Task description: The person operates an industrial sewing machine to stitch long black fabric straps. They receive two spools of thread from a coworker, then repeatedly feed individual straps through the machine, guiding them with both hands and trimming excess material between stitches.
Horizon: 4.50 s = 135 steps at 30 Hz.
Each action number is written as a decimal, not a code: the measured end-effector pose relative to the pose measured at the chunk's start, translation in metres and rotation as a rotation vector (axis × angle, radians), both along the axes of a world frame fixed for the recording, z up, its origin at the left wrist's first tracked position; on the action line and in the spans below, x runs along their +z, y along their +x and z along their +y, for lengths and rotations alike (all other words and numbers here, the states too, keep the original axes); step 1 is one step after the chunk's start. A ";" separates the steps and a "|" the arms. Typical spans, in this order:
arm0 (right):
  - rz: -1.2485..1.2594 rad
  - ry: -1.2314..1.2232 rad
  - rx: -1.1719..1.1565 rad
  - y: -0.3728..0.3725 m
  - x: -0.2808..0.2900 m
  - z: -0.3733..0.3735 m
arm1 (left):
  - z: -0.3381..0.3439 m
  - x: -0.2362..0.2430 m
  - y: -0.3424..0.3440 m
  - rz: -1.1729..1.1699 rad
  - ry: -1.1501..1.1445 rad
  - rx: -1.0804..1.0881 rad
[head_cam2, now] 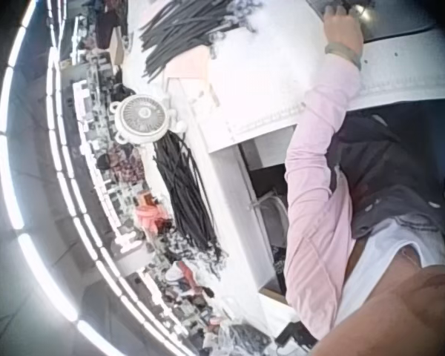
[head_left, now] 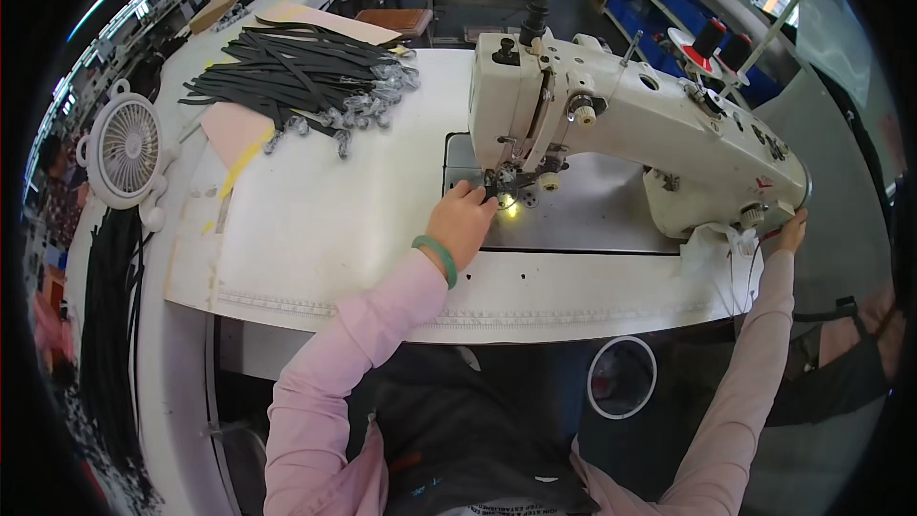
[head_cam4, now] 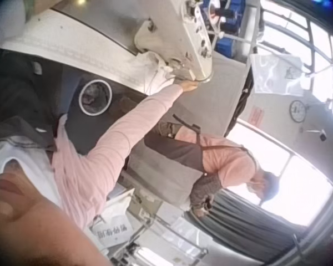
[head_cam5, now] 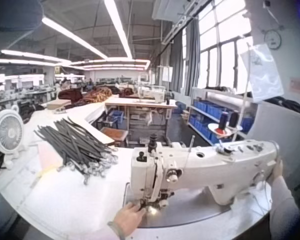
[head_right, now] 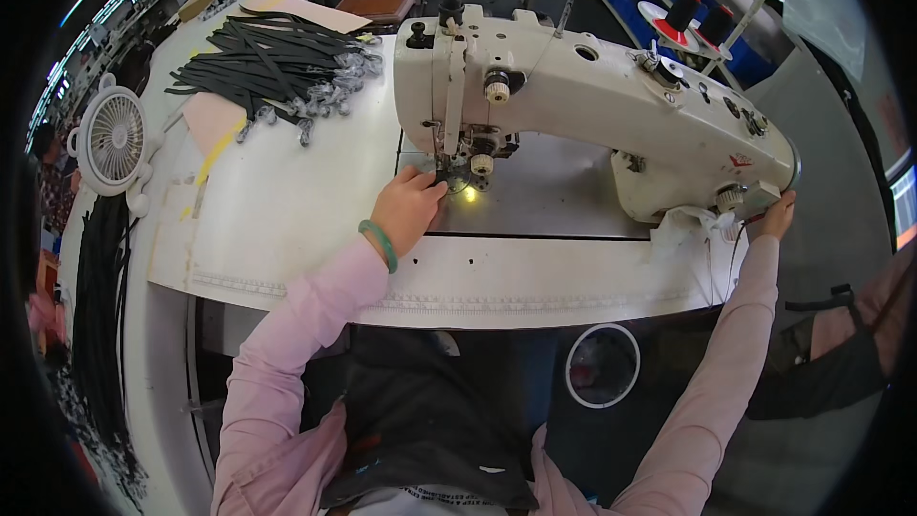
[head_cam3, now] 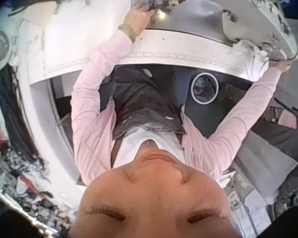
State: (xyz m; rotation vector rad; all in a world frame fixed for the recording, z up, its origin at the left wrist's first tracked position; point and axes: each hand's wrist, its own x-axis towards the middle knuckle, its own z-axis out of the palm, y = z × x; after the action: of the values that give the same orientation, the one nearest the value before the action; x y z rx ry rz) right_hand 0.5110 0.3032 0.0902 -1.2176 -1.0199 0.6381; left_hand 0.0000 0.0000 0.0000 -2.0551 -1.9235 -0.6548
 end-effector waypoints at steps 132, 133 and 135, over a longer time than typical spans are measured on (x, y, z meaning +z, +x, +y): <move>-0.400 0.066 -0.286 0.008 0.012 -0.036 | 0.049 0.026 -0.050 0.295 -0.291 0.280; -0.460 0.051 -0.271 0.004 0.023 -0.044 | 0.046 0.028 -0.049 0.321 -0.277 0.293; -0.477 0.088 -0.347 -0.026 0.021 -0.082 | 0.044 0.029 -0.060 0.257 -0.340 0.307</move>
State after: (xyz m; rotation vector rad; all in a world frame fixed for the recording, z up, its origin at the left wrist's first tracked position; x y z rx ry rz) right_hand 0.4850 0.2207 0.1107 -1.4606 -1.1735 0.0259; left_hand -0.0601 0.0438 0.0295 -1.8428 -2.2389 0.0076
